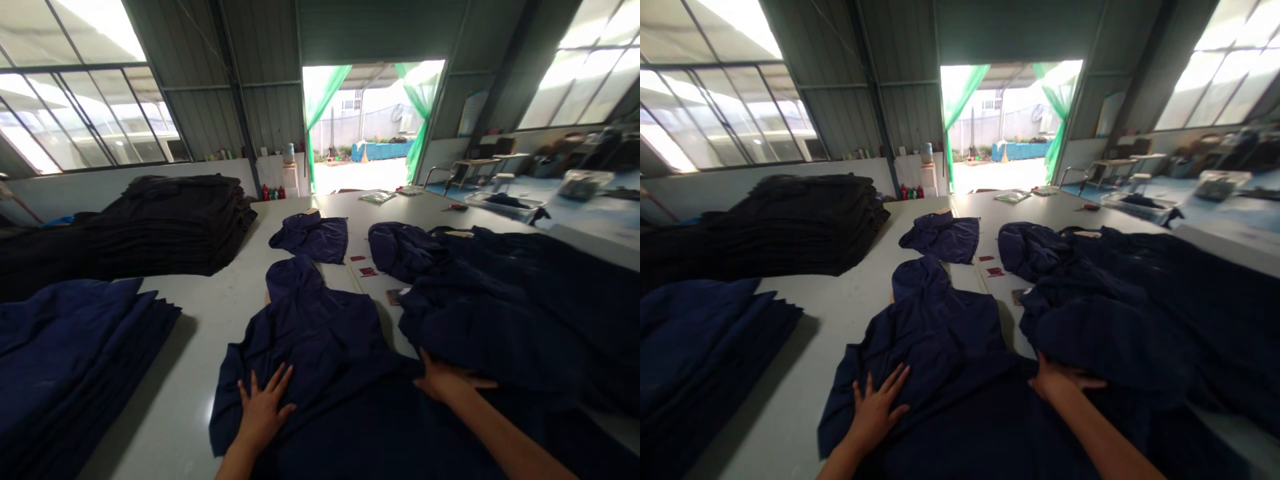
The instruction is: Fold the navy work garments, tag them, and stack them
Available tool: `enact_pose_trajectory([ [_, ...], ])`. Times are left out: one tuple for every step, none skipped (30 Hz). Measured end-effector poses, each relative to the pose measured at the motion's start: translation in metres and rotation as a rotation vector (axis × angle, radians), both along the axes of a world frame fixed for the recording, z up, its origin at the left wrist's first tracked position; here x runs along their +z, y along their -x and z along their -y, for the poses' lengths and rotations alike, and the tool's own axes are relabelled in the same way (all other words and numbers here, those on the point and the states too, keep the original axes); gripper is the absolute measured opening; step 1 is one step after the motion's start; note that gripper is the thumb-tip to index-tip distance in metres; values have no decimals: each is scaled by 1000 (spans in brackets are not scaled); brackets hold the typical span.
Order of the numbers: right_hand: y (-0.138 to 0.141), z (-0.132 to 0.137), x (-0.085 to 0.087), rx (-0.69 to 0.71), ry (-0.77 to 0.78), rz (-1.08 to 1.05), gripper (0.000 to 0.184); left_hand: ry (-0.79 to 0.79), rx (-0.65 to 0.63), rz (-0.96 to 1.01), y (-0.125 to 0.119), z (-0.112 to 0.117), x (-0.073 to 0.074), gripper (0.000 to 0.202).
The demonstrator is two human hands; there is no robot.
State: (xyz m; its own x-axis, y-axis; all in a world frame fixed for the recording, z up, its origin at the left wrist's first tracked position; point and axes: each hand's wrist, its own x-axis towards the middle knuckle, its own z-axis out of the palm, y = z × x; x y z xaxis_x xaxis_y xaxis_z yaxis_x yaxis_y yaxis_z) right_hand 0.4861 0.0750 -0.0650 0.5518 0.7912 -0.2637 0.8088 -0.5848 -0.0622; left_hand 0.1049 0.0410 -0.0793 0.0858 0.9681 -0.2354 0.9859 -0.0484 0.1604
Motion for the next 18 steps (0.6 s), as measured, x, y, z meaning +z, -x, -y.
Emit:
enact_pose_trajectory([
  [19, 6, 11, -11, 183, 53, 66, 12, 10, -6, 14, 6, 0, 66],
  [39, 12, 22, 96, 252, 67, 60, 25, 25, -13, 31, 12, 1, 65],
  [59, 18, 31, 230, 277, 44, 57, 39, 41, -18, 49, 19, 3, 63],
  [80, 24, 39, 355, 264, 17, 59, 63, 57, -20, 67, 26, 5, 62],
  [100, 29, 44, 476, 220, -11, 65, 89, 68, -17, 84, 32, 8, 61],
  [119, 33, 47, 619, 123, -39, 71, 115, 75, -13, 99, 39, 12, 62],
  [136, 36, 47, 780, 37, -87, 76, 139, 81, -9, 111, 44, 16, 63],
  [152, 38, 45, 925, -43, -135, 80, 156, 87, -9, 118, 49, 21, 65],
  [166, 38, 40, 1047, -101, -181, 81, 164, 95, -17, 121, 52, 25, 65],
  [178, 38, 34, 1129, -127, -222, 80, 157, 108, -34, 120, 54, 28, 65],
  [188, 38, 28, 1163, -133, -246, 76, 135, 126, -52, 115, 55, 30, 62],
  [197, 38, 20, 1153, -128, -254, 72, 106, 151, -68, 107, 56, 31, 59],
  [203, 39, 14, 1113, -119, -249, 68, 68, 177, -78, 97, 58, 30, 56],
  [207, 42, 7, 1060, -111, -233, 64, 42, 205, -60, 87, 60, 27, 58],
  [208, 47, 2, 1007, -106, -213, 61, 38, 225, -46, 79, 64, 23, 61],
  [207, 54, -3, 956, -104, -189, 59, 29, 219, -45, 72, 69, 17, 62],
  [204, 64, -7, 914, -103, -169, 59, 23, 203, -41, 67, 76, 12, 63],
  [199, 77, -12, 886, -103, -156, 59, 23, 177, -41, 64, 84, 7, 62],
])
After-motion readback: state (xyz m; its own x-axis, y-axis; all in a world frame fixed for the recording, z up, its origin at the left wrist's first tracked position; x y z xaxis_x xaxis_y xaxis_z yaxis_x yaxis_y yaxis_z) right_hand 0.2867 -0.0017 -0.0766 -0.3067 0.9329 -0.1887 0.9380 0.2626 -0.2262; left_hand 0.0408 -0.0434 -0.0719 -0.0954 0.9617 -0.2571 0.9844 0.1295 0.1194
